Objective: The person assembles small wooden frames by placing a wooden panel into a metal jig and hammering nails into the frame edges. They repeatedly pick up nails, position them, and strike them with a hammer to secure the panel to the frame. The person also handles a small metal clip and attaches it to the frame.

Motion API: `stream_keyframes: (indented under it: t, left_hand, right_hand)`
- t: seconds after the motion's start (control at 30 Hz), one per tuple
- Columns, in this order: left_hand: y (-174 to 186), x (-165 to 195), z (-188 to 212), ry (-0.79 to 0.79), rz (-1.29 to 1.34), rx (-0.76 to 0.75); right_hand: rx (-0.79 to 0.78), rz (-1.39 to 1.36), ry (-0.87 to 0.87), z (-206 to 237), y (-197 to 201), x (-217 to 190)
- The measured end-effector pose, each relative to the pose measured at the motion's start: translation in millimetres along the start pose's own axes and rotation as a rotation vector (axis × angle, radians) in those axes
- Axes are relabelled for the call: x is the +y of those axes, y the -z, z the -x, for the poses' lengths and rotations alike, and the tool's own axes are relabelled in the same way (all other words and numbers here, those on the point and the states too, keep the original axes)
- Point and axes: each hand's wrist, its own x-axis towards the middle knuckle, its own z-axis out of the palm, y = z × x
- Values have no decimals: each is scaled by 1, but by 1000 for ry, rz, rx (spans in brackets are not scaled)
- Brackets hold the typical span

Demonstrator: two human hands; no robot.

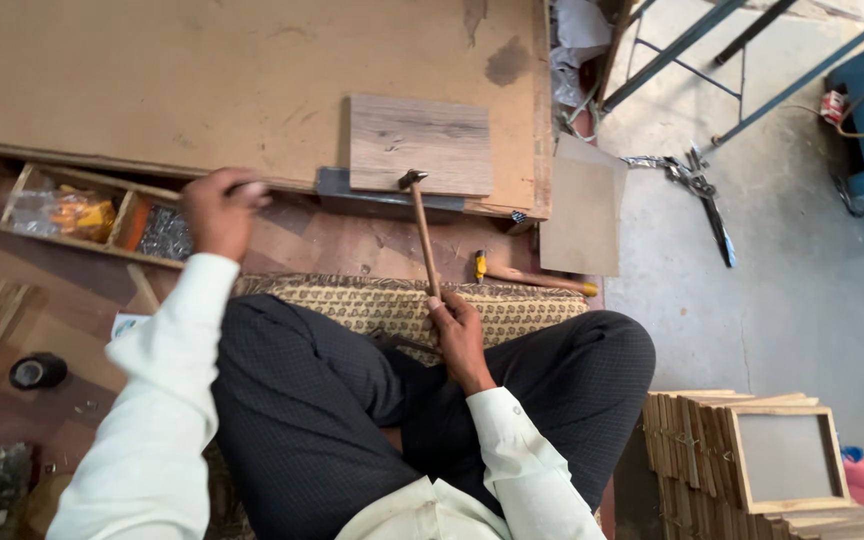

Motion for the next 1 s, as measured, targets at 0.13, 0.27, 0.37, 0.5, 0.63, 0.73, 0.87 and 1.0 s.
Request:
stream_keyframes:
  t: [0.13, 0.27, 0.37, 0.5, 0.63, 0.73, 0.87, 1.0]
  left_hand:
    - [-67, 15, -2, 152, 237, -95]
    - [-113, 19, 4, 31, 138, -138]
    - [-134, 16, 3, -188, -220, -139]
    - [-154, 4, -6, -308, -257, -173]
    - [-161, -12, -13, -237, -303, -169]
    - [-163, -18, -11, -226, -289, -161]
    - [-163, -16, -10, -244, -303, -129]
    - [-165, -10, -8, -254, -302, -108]
  right_hand:
    - [36, 136, 170, -3, 3, 6]
    - [152, 299, 166, -2, 3, 6]
    - [174, 317, 162, 1, 0, 1]
    - [190, 349, 119, 4, -2, -7]
    - [159, 267, 68, 8, -1, -10]
    - [141, 195, 33, 10, -1, -11]
    - [125, 177, 17, 11, -2, -14]
    - [127, 183, 14, 13, -3, -16]
